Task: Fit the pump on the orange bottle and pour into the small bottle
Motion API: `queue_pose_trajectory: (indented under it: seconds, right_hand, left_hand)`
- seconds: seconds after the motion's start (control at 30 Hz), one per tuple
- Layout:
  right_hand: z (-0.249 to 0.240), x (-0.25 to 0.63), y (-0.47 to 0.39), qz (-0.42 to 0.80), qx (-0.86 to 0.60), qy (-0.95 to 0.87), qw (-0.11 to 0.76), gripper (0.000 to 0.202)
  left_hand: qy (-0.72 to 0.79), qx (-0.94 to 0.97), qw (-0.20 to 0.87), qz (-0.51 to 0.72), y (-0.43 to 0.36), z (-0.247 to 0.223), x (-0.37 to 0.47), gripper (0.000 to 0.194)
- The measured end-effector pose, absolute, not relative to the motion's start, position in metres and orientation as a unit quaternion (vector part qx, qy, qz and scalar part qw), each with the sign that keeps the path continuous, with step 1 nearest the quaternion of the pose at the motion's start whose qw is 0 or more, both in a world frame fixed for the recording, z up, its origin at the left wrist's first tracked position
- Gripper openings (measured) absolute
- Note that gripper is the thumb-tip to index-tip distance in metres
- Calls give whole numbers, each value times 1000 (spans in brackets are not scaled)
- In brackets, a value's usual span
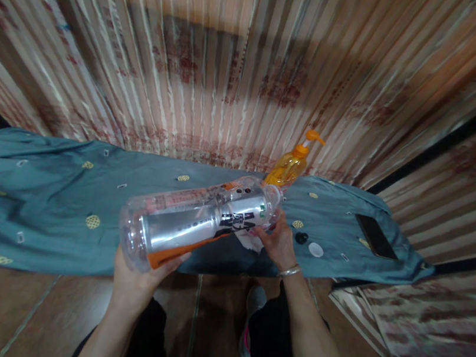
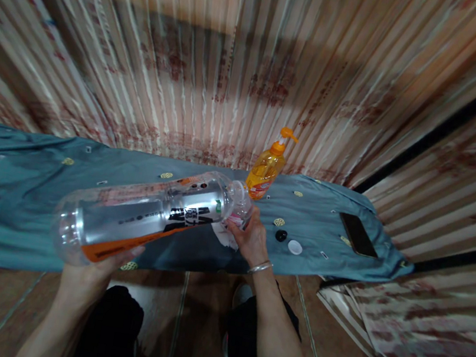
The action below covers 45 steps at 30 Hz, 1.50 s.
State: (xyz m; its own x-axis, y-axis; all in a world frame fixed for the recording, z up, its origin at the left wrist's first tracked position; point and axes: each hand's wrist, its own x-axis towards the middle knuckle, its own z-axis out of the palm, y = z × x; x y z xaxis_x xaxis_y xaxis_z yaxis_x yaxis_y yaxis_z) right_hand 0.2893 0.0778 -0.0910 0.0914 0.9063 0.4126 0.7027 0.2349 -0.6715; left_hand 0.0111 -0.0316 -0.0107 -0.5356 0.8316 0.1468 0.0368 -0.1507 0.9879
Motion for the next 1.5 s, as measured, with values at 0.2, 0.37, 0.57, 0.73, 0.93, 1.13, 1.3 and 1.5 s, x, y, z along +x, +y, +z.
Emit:
queue_pose_trajectory:
  seconds: [0.2, 0.37, 0.57, 0.73, 0.93, 1.13, 1.3, 1.5]
  right_hand:
    - [-94, 289, 79, 119, -606, -659, 429, 63]
    - [-91, 289, 78, 128, -607, -657, 427, 62]
    - [-89, 290, 77, 117, -610, -665, 414, 62]
    - [-90, 289, 77, 111, -611, -665, 414, 61]
    - [-91, 288, 78, 110, -609, -666, 415, 60]
    - [-90, 287, 78, 119, -610, -661, 420, 60]
    - [-91, 286, 78, 112, -612, -659, 423, 61]
    - [-89, 287, 78, 125, -626, -653, 408, 60]
  left_hand:
    - [589, 378, 305, 646, -33, -14, 8, 62]
    - [587, 377, 308, 647, -29, -22, 2, 71]
    - [575, 376, 300, 662, -29, -20, 7, 68]
    - [564, 387, 292, 668, -29, -21, 7, 63]
    - [574, 395, 280, 661, -30, -16, 8, 62]
    - [576, 385, 292, 659, -29, -16, 9, 69]
    - [571, 395, 289, 660, -29, -18, 8, 69]
    - [578, 380, 290, 661, -31, -10, 12, 65]
